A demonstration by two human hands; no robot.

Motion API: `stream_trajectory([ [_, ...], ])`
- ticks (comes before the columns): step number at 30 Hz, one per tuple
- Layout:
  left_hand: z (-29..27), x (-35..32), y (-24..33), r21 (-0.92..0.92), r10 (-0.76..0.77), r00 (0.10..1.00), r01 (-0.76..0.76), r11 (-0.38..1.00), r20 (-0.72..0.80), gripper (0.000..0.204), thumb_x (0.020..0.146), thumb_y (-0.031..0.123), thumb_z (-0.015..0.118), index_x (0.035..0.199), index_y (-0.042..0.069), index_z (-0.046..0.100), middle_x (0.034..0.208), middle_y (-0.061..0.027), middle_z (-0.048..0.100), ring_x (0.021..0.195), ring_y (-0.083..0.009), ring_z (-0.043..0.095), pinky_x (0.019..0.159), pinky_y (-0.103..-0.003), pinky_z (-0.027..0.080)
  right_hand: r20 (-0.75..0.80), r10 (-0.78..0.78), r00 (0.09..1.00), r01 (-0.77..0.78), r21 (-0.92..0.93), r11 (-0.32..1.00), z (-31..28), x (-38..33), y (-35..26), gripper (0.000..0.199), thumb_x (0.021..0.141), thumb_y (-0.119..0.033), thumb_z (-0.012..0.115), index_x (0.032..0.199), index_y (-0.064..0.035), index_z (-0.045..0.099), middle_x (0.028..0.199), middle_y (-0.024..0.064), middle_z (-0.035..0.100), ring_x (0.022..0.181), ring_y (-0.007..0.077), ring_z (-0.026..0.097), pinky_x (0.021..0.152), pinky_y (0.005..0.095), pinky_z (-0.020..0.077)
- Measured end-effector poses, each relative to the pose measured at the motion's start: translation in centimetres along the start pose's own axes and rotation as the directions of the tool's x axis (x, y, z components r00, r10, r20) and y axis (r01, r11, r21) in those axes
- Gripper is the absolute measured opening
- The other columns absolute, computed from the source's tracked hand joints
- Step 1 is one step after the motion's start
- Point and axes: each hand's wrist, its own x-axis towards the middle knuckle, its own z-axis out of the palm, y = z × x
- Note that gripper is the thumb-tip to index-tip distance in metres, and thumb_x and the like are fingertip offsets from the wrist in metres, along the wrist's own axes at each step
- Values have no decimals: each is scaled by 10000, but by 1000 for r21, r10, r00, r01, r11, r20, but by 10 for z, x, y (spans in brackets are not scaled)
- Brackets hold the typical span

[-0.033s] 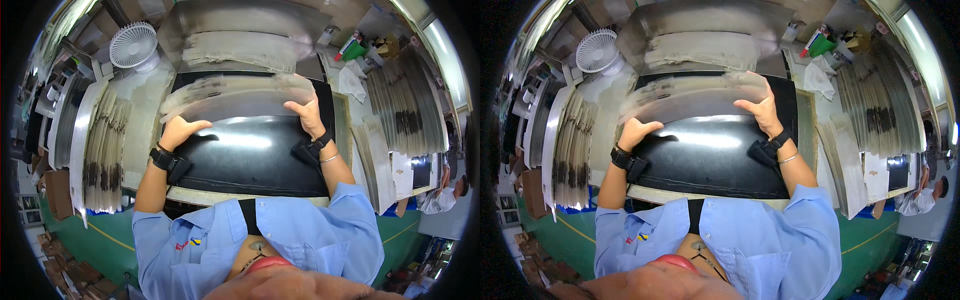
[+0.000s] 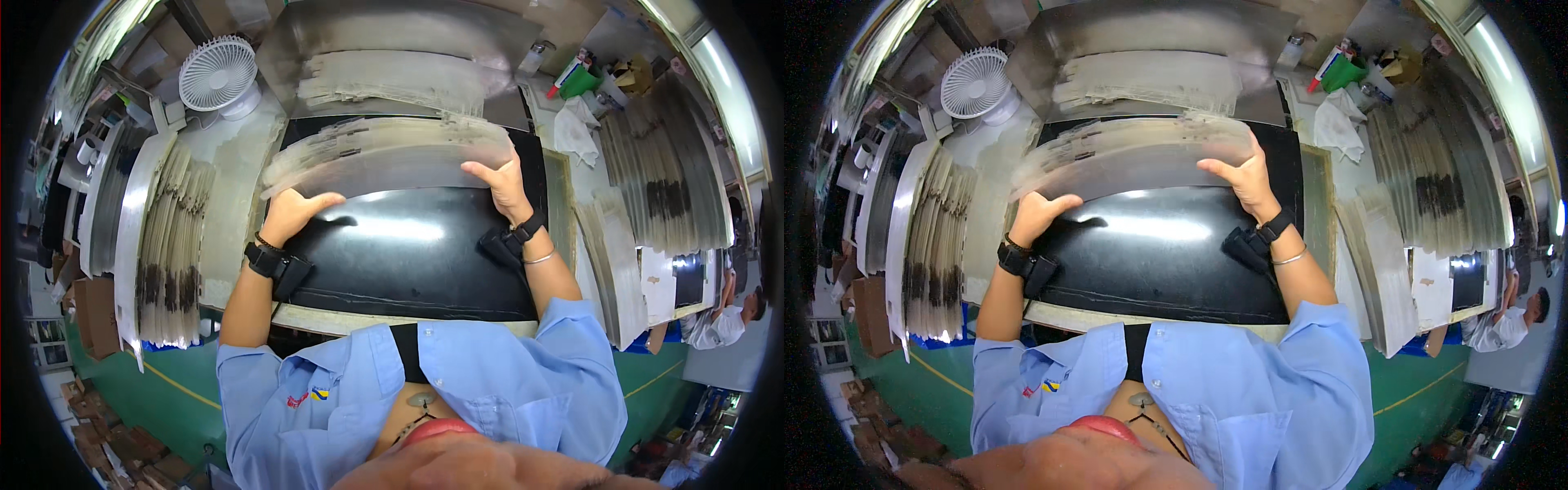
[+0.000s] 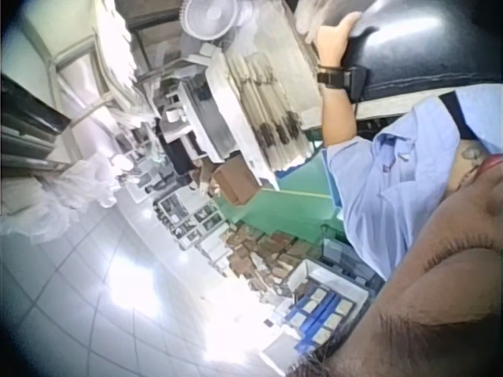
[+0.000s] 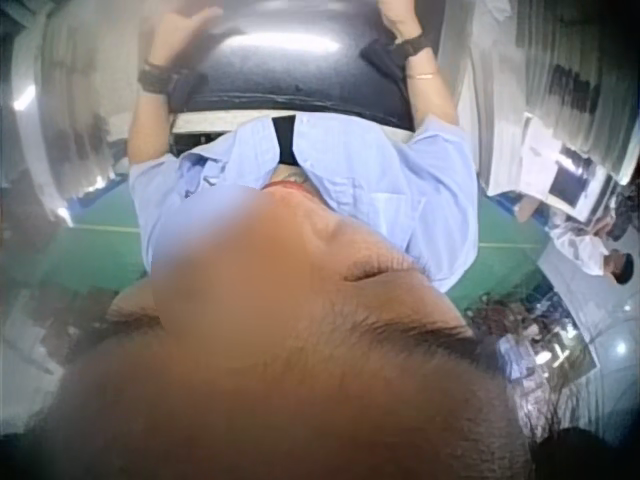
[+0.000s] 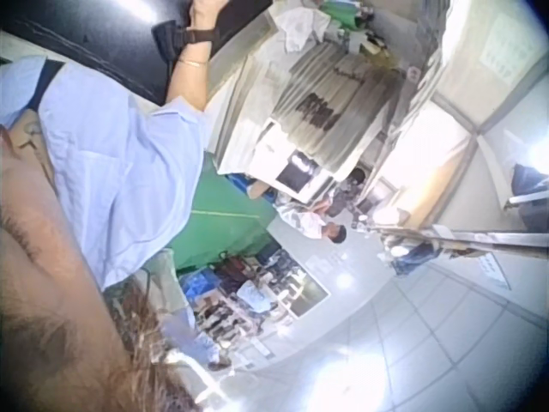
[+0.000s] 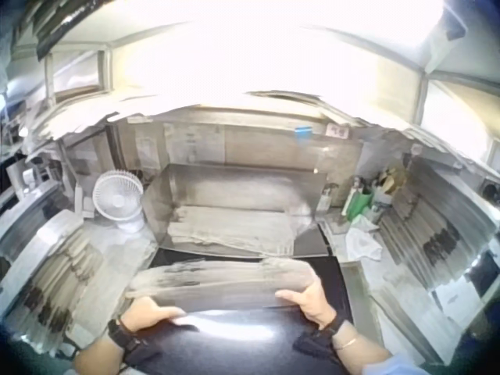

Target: Inspecting, cleaning, and stacking plastic light diffusion components in a factory setting.

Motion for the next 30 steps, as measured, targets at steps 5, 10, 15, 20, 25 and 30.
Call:
stream_trajectory([
  [5, 12, 10, -25, -386, 459, 860, -510, 769, -222, 835, 673, 113, 800, 1392, 47, 381, 1363, -148, 470, 1171, -218, 507, 969, -333, 438, -38, 50, 998, -42, 180, 983, -9, -3, -7, 634, 705, -53, 789, 1277, -45, 514, 1091, 34, 598, 1004, 103, 550, 904, 247, 429],
  [10, 9, 20, -50, -623, 299, 939, -336, 707, -167, 1035, 608, 156, 865, 1444, 93, 259, 1307, -112, 464, 1189, -228, 464, 1017, -363, 396, 56, 3, 998, -14, 198, 980, -25, -3, -2, 732, 680, -147, 828, 1319, -39, 486, 1104, 46, 591, 1000, 111, 550, 878, 246, 444],
  [15, 14, 18, -38, -368, 495, 858, -509, 778, -139, 1040, 643, 84, 844, 1468, 107, 211, 1271, -92, 479, 1160, -210, 484, 1005, -334, 401, 140, 53, 989, -65, 84, 994, 1, -5, -15, 755, 661, -48, 813, 1331, -34, 465, 1127, 54, 604, 1012, 111, 562, 897, 254, 450],
  [20, -27, 12, -65, -817, 282, 948, -277, 506, -147, 1038, 686, 125, 801, 1490, 82, 146, 1415, -185, 404, 1262, -255, 445, 1045, -368, 360, 14, 83, 996, -83, 39, 996, -4, -1, -11, 397, 729, 35, 744, 1101, -30, 619, 994, 39, 658, 897, 104, 613, 833, 242, 489],
  [25, -53, -12, 20, 213, 655, 559, -655, 725, -509, 1090, 656, 279, 833, 1483, 53, 159, 1457, -203, 334, 1353, -310, 318, 1117, -426, 234, -12, 75, 997, -74, 67, 995, -5, 2, -2, 382, 726, 15, 758, 1078, -11, 611, 1011, 50, 656, 922, 113, 607, 861, 255, 476],
  [30, -20, 1, 43, 792, 653, 756, -430, 432, 54, 1018, 660, 506, 761, 1451, 82, 280, 1260, -172, 532, 1223, -328, 476, 1081, -504, 280, 62, 80, 995, -83, 58, 995, -4, 3, -12, 451, 722, -26, 779, 1124, -4, 576, 1051, 49, 643, 974, 123, 585, 895, 266, 449],
])
